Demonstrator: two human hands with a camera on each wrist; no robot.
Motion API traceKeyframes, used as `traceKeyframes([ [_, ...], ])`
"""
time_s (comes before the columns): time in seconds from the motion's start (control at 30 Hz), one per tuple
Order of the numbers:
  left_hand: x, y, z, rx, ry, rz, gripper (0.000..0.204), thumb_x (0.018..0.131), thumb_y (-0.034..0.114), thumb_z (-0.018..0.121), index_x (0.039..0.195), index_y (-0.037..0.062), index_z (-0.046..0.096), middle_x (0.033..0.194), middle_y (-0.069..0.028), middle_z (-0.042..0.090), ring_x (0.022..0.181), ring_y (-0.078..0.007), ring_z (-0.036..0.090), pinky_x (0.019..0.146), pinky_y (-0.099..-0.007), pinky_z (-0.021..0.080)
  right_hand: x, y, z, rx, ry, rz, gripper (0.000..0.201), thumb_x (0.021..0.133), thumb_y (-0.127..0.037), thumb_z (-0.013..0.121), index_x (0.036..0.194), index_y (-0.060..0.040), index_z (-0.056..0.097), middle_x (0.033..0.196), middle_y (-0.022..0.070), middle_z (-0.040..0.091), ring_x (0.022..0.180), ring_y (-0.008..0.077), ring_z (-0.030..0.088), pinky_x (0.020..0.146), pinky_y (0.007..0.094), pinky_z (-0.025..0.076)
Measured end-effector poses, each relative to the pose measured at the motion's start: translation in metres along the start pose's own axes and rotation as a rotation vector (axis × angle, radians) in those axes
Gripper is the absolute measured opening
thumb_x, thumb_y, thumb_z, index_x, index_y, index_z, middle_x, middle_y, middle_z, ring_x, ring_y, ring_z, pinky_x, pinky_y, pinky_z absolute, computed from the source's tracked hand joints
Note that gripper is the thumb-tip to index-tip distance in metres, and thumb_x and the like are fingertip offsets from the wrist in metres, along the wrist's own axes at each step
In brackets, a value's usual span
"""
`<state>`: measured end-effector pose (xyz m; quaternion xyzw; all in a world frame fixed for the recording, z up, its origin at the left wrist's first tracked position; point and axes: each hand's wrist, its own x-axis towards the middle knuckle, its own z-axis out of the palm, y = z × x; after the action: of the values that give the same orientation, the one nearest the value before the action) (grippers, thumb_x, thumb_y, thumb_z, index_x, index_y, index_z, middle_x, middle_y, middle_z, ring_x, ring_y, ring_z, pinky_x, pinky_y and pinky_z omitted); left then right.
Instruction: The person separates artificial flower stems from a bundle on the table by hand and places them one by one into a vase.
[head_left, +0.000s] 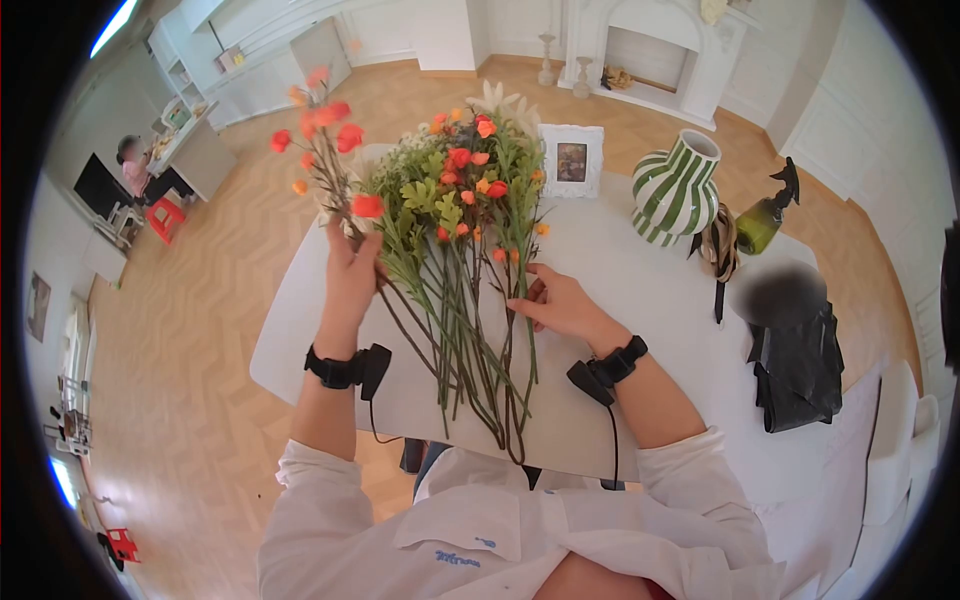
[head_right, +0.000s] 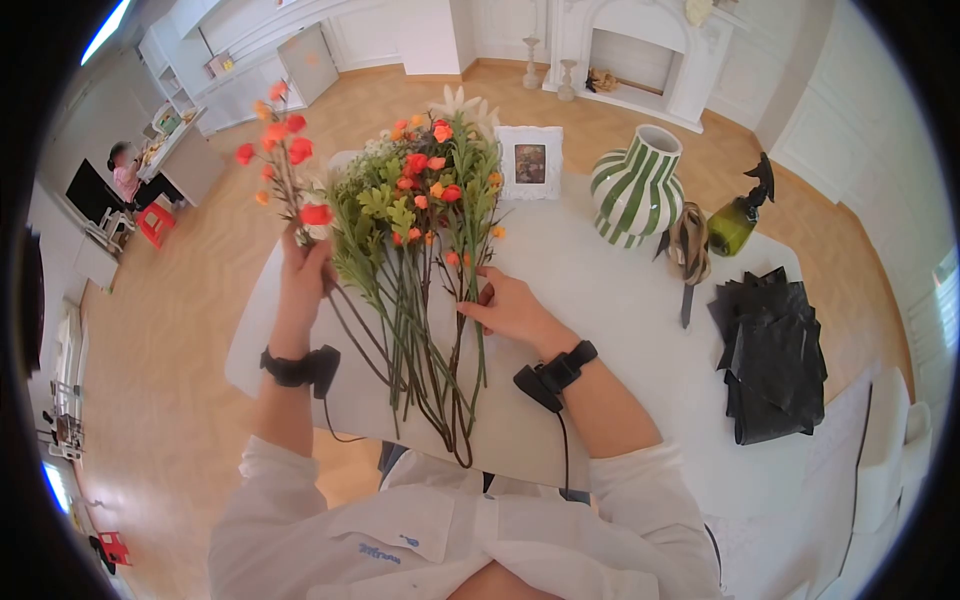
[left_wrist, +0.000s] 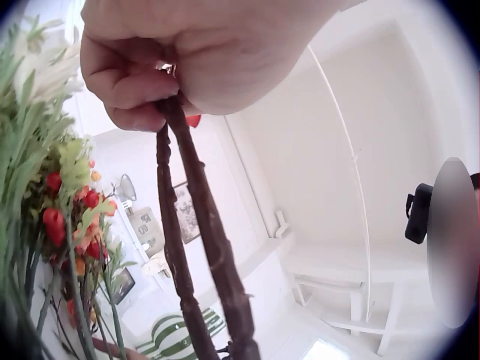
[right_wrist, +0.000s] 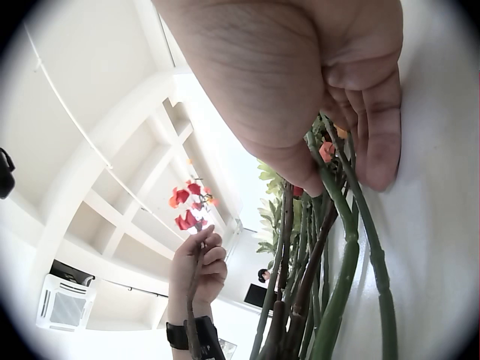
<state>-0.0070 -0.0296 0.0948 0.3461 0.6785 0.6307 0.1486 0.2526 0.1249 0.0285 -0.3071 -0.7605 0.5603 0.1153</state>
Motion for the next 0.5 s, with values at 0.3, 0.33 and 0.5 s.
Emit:
traceKeyframes([
  [0.3, -0.015, -0.028, 0.015, 0.348, -0.313, -0.085, 0.076, 0.090, 0.025, 0.071, 0.149, 0.0014, 0.029, 0.085, -0.0118, 0.063, 0.057, -0.0162, 0.059, 0.051, -0.0300, 0.047, 0.001, 0.001, -0.001, 0.026, -0.009, 0.005, 0.078, 0.085, -0.026, 0.075, 0.144, 0.0082, 0.037, 0.083, 0.0106, 0.064, 0.061, 0.0170, 0.065, 0.057, 0.0289, 0.054],
  [0.33, -0.015, -0.029, 0.014, 0.442, -0.392, -0.018, 0.071, 0.090, 0.027, 0.072, 0.145, 0.0004, 0.037, 0.083, -0.0114, 0.062, 0.059, -0.0174, 0.060, 0.055, -0.0318, 0.048, 0.001, 0.002, -0.001, 0.025, -0.006, 0.006, 0.078, 0.085, -0.026, 0.075, 0.144, 0.0082, 0.037, 0.083, 0.0106, 0.064, 0.061, 0.0170, 0.065, 0.057, 0.0289, 0.054],
  [0.5, -0.021, -0.010, 0.008, 0.647, -0.234, 0.050, 0.054, 0.087, 0.036, 0.074, 0.121, -0.0015, 0.054, 0.076, -0.0119, 0.060, 0.064, -0.0243, 0.060, 0.062, -0.0370, 0.048, 0.001, -0.001, -0.003, 0.130, 0.012, 0.018, 0.078, 0.088, -0.036, 0.073, 0.143, 0.0079, 0.038, 0.087, 0.0126, 0.064, 0.063, 0.0185, 0.066, 0.057, 0.0305, 0.057],
])
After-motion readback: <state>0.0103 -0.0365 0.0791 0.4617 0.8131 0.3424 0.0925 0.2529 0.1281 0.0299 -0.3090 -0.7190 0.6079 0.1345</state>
